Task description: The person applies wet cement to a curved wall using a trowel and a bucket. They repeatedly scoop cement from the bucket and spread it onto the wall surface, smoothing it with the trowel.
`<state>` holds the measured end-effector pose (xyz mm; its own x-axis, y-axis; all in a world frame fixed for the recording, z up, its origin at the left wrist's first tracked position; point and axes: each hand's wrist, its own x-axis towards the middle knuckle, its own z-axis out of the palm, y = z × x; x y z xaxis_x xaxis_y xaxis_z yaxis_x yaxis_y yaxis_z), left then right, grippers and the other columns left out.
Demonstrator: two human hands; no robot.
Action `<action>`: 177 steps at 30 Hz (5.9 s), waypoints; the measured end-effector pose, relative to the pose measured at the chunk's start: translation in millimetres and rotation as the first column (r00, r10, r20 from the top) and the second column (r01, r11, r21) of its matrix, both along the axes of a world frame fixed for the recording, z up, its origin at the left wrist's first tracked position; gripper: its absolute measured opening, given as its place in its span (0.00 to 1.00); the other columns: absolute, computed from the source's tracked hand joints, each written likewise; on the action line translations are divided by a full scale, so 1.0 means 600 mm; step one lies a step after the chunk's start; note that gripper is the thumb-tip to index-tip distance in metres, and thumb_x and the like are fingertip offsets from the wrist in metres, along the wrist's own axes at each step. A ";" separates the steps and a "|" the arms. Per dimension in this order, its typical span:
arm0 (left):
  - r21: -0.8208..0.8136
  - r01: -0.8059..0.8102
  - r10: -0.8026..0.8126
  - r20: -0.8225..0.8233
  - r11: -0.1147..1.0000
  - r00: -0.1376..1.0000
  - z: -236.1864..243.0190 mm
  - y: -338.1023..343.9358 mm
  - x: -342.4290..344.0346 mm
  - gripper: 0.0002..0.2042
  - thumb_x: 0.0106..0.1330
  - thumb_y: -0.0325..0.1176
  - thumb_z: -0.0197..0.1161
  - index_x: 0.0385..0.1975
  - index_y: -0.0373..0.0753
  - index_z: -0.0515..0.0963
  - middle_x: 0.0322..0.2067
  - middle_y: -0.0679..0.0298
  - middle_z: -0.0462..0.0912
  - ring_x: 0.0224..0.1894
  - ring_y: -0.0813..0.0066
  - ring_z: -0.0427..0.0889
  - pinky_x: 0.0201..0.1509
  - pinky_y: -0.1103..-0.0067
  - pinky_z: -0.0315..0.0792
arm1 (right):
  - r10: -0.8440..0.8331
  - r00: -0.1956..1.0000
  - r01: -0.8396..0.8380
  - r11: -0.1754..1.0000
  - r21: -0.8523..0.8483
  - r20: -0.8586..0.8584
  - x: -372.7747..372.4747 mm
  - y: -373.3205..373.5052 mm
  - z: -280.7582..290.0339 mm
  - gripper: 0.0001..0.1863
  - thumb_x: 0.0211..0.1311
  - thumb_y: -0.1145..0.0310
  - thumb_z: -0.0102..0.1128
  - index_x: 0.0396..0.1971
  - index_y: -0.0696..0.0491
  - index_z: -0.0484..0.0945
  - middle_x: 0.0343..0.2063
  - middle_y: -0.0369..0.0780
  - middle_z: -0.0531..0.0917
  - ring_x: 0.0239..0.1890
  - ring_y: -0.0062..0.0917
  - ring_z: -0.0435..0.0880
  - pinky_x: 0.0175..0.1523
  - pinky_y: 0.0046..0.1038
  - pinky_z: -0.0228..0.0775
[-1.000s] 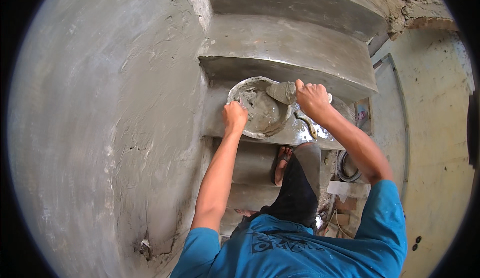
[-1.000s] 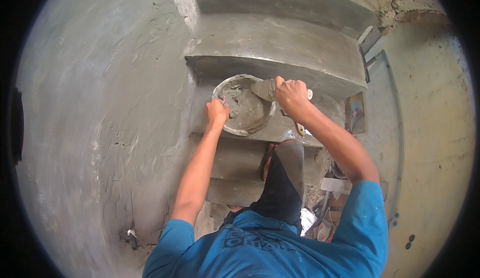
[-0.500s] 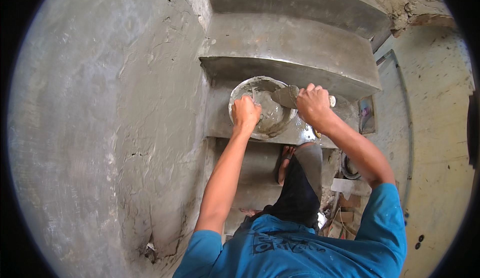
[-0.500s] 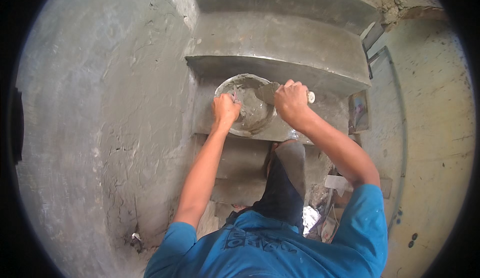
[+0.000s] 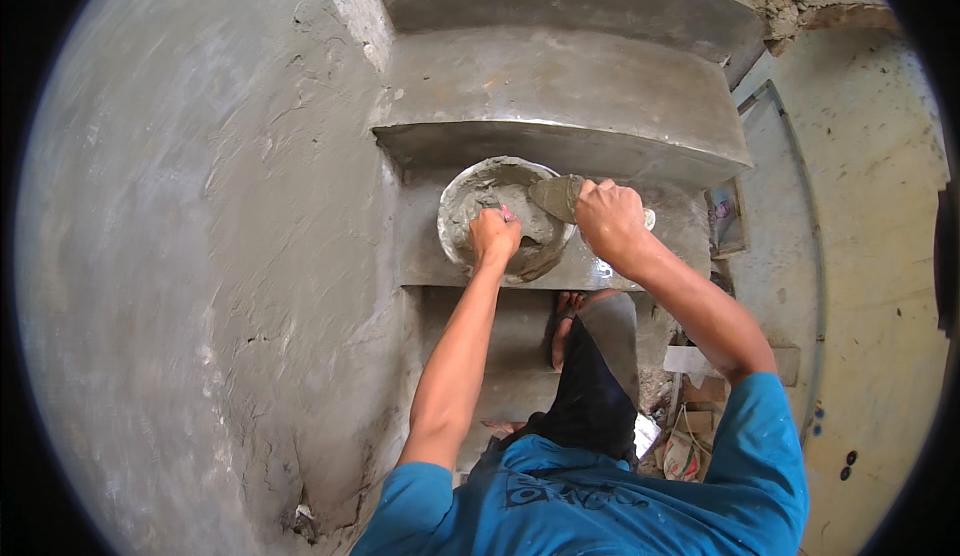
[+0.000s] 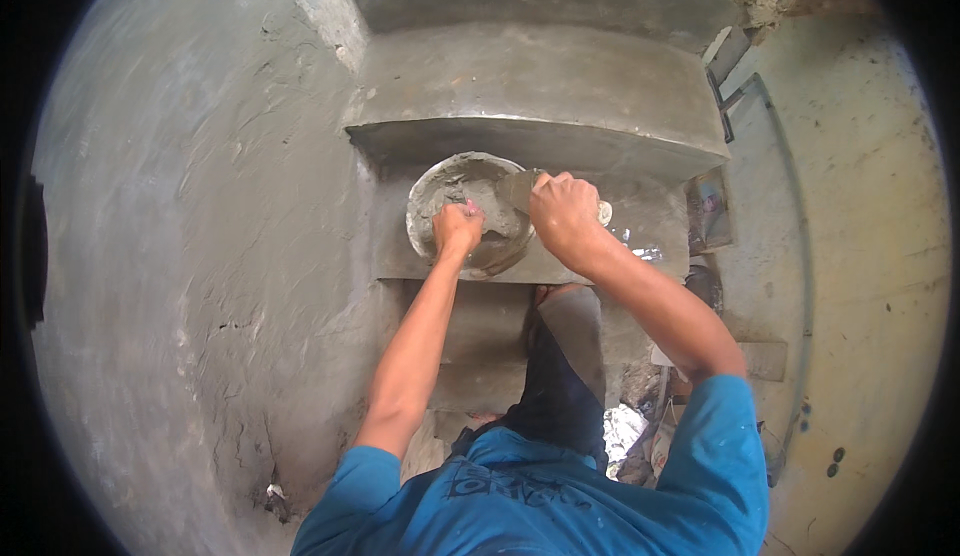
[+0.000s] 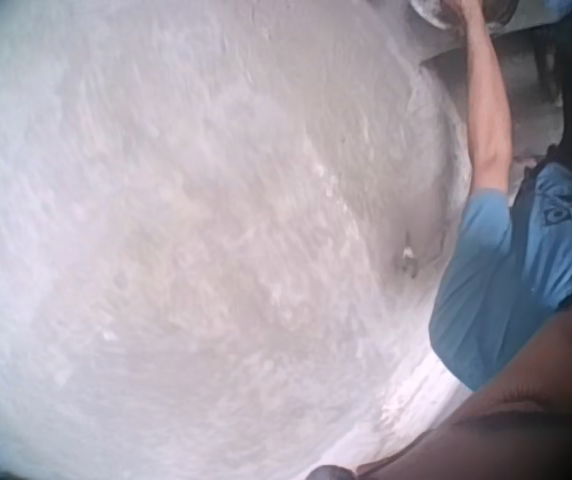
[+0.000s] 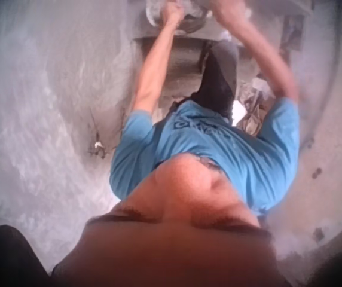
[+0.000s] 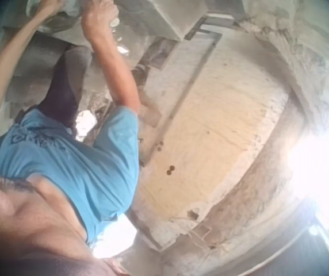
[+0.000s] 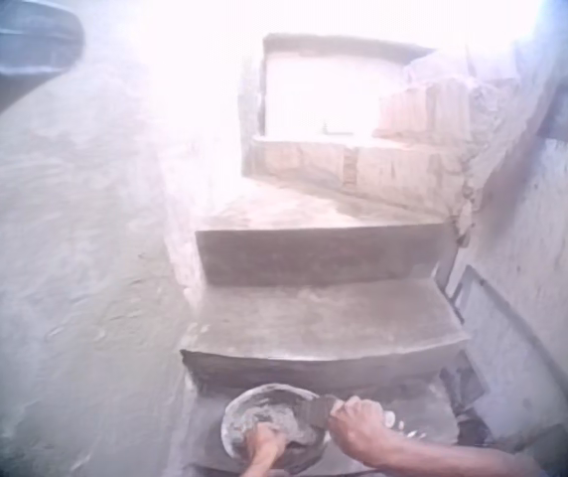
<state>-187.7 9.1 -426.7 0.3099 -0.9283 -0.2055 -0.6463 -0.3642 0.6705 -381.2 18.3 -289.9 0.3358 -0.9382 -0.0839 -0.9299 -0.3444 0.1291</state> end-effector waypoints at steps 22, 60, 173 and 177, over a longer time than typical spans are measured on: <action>0.160 -0.201 0.256 -0.542 0.966 0.801 -0.064 -0.021 -0.012 0.09 0.70 0.29 0.66 0.41 0.30 0.89 0.36 0.60 0.91 0.28 0.73 0.87 0.33 0.77 0.84 | -0.188 0.954 0.168 0.980 0.104 0.233 -0.056 0.026 -0.009 0.19 0.69 0.57 0.67 0.44 0.61 0.81 0.42 0.55 0.86 0.42 0.53 0.89 0.47 0.49 0.82; -0.254 -0.817 -0.050 -0.962 0.518 0.267 0.190 0.314 0.008 0.04 0.77 0.25 0.63 0.44 0.30 0.77 0.41 0.60 0.85 0.40 0.78 0.84 0.42 0.74 0.90 | -0.037 0.525 0.049 0.999 0.013 0.850 -0.052 0.163 0.007 0.19 0.75 0.62 0.65 0.54 0.61 0.79 0.35 0.47 0.87 0.37 0.28 0.85 0.47 0.32 0.77; -0.319 -0.781 0.121 -0.945 -0.537 0.302 0.081 0.332 0.098 0.10 0.75 0.24 0.65 0.51 0.31 0.75 0.51 0.54 0.84 0.50 0.69 0.87 0.45 0.68 0.92 | 0.927 -0.374 -0.726 -0.269 -0.633 0.036 0.440 0.047 0.110 0.15 0.66 0.67 0.71 0.52 0.47 0.86 0.33 0.39 0.87 0.27 0.37 0.87 0.31 0.37 0.80; -0.312 -0.782 0.129 -0.948 -0.539 0.290 0.102 0.339 0.092 0.09 0.75 0.24 0.65 0.49 0.28 0.76 0.47 0.55 0.86 0.46 0.71 0.88 0.45 0.70 0.91 | 0.931 -0.366 -0.736 -0.301 -0.607 -0.019 0.469 0.026 0.153 0.15 0.68 0.66 0.70 0.53 0.48 0.85 0.33 0.40 0.86 0.27 0.40 0.87 0.32 0.39 0.80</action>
